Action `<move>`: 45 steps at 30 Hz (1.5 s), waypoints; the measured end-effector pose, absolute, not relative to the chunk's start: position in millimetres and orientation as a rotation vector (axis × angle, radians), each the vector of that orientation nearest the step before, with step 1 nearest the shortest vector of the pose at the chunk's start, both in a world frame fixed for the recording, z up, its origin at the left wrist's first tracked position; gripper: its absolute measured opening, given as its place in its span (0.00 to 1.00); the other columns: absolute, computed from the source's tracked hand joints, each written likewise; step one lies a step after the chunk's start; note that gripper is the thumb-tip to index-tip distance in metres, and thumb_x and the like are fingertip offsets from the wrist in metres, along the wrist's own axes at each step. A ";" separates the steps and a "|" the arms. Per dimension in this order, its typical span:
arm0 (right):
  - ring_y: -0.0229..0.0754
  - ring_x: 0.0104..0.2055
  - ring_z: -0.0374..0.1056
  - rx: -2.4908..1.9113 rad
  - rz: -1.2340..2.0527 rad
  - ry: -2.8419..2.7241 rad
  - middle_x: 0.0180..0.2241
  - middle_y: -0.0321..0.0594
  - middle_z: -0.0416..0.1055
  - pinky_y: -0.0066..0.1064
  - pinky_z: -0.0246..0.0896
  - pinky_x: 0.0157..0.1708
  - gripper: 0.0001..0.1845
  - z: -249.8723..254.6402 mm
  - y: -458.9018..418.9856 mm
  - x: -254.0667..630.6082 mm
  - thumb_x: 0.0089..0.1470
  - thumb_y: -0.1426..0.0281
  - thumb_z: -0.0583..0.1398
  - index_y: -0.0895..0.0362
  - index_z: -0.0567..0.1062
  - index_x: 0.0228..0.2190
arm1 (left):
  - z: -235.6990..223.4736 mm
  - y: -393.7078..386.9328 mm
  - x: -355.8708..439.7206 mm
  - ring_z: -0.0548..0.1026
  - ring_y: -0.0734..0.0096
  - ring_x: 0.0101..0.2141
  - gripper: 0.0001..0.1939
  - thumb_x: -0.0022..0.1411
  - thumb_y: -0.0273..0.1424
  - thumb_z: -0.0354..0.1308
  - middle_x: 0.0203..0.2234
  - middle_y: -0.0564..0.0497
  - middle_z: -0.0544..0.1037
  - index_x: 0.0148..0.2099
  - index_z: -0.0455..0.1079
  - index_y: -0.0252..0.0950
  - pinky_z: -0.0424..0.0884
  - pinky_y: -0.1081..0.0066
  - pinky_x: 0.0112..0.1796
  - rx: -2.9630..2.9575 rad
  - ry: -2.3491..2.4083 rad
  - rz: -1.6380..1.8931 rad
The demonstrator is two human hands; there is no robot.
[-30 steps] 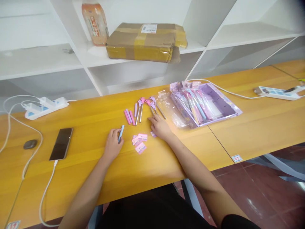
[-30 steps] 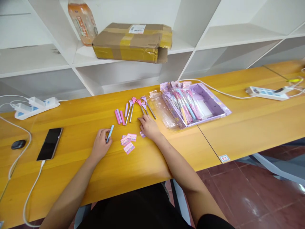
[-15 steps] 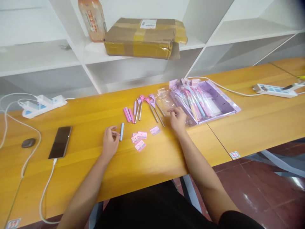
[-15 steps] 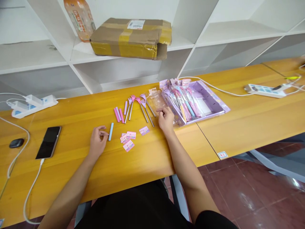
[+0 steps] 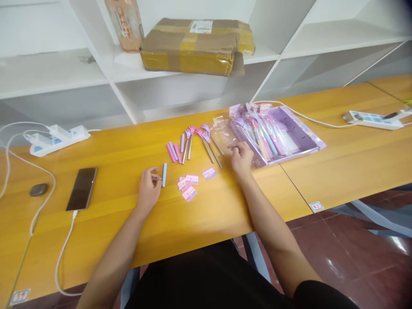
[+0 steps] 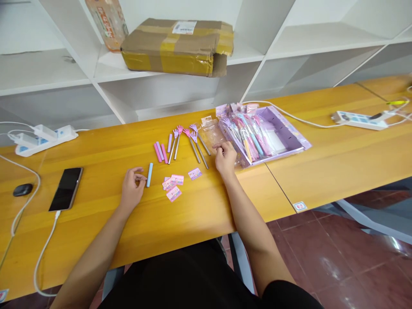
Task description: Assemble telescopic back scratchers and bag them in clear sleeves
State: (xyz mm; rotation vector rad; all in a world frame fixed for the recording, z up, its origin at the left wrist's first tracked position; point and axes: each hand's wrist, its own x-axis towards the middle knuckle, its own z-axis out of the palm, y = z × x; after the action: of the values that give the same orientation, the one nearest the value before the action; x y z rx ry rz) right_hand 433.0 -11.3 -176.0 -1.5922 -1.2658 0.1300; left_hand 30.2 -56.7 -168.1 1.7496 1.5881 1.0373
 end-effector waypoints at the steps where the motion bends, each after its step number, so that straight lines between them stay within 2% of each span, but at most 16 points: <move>1: 0.47 0.40 0.73 -1.586 0.132 -1.262 0.33 0.40 0.76 0.39 0.66 0.44 0.17 -176.1 -11.1 433.2 0.59 0.75 0.55 0.54 0.84 0.32 | -168.3 -56.6 30.1 0.82 0.63 0.41 0.18 0.66 0.25 0.56 0.54 0.42 0.76 0.57 0.68 0.39 0.82 0.55 0.48 1.749 1.589 1.036; 45: 0.48 0.39 0.73 -1.597 0.192 -1.290 0.33 0.41 0.78 0.40 0.67 0.45 0.17 -174.8 -12.2 428.6 0.58 0.75 0.55 0.53 0.84 0.31 | -168.3 -56.8 31.5 0.81 0.62 0.41 0.18 0.65 0.24 0.57 0.51 0.44 0.78 0.56 0.69 0.40 0.82 0.55 0.48 1.804 1.615 0.965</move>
State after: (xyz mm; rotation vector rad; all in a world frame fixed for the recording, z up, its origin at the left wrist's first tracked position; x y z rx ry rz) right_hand 428.6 -12.2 -174.8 -1.5967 -1.2899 0.1919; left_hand 31.5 -56.8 -168.3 1.8041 1.6154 0.9645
